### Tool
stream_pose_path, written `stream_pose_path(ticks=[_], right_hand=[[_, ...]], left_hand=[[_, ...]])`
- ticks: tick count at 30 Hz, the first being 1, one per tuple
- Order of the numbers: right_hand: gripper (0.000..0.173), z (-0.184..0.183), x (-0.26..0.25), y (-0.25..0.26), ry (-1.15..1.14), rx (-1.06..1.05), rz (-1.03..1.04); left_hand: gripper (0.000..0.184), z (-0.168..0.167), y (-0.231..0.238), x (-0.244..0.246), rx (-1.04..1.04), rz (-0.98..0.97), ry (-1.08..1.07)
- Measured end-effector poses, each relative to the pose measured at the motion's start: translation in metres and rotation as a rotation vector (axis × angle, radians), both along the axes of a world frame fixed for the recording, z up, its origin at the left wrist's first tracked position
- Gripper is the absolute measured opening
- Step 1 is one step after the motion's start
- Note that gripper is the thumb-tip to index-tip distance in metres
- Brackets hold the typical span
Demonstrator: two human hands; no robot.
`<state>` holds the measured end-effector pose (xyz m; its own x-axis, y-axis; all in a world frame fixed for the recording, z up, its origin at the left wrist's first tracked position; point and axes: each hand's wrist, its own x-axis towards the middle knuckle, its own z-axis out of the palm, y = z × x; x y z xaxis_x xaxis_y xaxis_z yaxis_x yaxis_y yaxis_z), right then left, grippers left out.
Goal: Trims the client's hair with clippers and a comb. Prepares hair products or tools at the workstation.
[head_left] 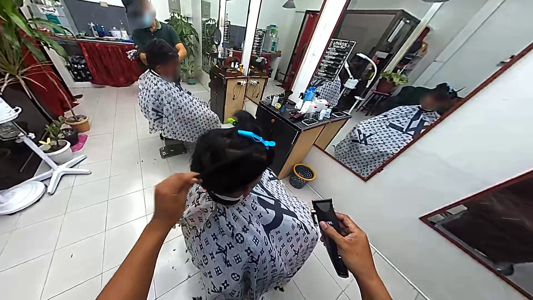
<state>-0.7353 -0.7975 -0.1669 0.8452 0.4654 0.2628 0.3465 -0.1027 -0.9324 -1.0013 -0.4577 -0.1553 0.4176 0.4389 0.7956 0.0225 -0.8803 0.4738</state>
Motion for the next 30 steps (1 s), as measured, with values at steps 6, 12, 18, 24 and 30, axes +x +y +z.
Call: stream_pose_path(ticks=[6,12,18,24,30], right_hand=[[0.04,0.009,-0.016,-0.004,-0.045,-0.068,-0.027],[0.039,0.019,-0.024,-0.001,-0.08,-0.071,-0.018],[0.038,0.028,-0.028,0.002,-0.096,-0.107,-0.007],[0.037,0.027,-0.025,-0.004,-0.108,-0.084,-0.027],[0.036,0.027,-0.027,-0.002,-0.102,-0.083,-0.027]], left_hand=[[0.029,-0.033,-0.011,0.007,0.296,-0.137,0.082],[0.024,-0.002,-0.005,-0.007,0.25,-0.232,-0.146],[0.026,-0.02,0.018,0.014,0.038,-0.133,-0.165],[0.023,-0.05,-0.012,0.017,0.458,-0.28,0.126],[0.025,-0.012,0.012,-0.001,0.123,-0.121,-0.164]])
